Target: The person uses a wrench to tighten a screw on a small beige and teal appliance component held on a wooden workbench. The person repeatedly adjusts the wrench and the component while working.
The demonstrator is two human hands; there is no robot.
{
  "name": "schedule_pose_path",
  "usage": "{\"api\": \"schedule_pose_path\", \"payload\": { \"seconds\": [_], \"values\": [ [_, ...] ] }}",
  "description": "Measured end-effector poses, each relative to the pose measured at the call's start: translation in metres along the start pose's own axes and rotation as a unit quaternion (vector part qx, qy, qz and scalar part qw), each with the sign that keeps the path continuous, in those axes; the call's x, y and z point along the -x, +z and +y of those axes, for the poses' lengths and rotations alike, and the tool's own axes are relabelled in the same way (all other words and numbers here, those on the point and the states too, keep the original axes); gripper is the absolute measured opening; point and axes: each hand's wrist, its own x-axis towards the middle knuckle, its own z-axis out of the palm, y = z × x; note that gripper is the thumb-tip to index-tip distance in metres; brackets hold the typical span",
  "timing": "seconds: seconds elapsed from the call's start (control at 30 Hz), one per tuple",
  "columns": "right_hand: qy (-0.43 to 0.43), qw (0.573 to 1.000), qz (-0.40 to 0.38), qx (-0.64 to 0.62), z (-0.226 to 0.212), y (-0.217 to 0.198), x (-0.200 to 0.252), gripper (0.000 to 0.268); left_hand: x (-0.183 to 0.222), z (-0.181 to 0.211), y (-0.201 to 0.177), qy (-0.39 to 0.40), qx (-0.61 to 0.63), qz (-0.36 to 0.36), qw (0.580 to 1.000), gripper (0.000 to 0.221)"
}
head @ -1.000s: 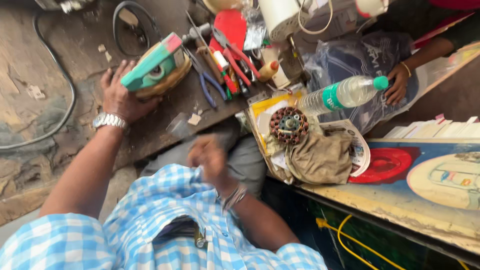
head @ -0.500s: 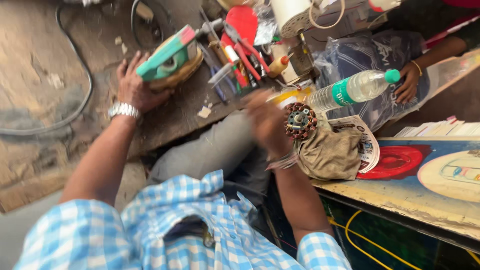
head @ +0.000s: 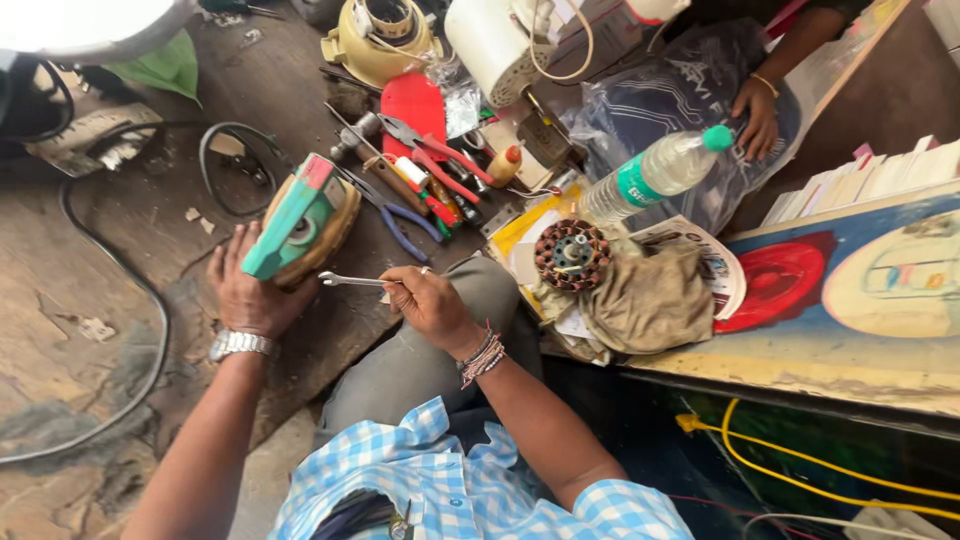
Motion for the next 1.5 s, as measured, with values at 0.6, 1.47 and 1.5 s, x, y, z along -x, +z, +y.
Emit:
{"api": "schedule_pose_path", "payload": {
  "seconds": [0.6, 1.47, 1.5],
  "values": [
    [-0.221, 0.93, 0.185, 0.227, -0.086, -0.003, -0.077, 0.016, -0.011, 0.033, -0.061, 0.009, 0.142, 0.151, 0.978, 0.107],
    [0.005, 0.961, 0.272, 0.042, 0.036, 0.002, -0.08, 0.011, -0.087, 0.03, -0.095, -0.112, 0.237, 0.102, 0.96, 0.084],
    [0.011, 0.961, 0.272, 0.043, 0.035, 0.0, -0.08, 0.012, -0.081, 0.024, -0.092, -0.133, 0.217, 0.102, 0.962, 0.086]
  ]
}}
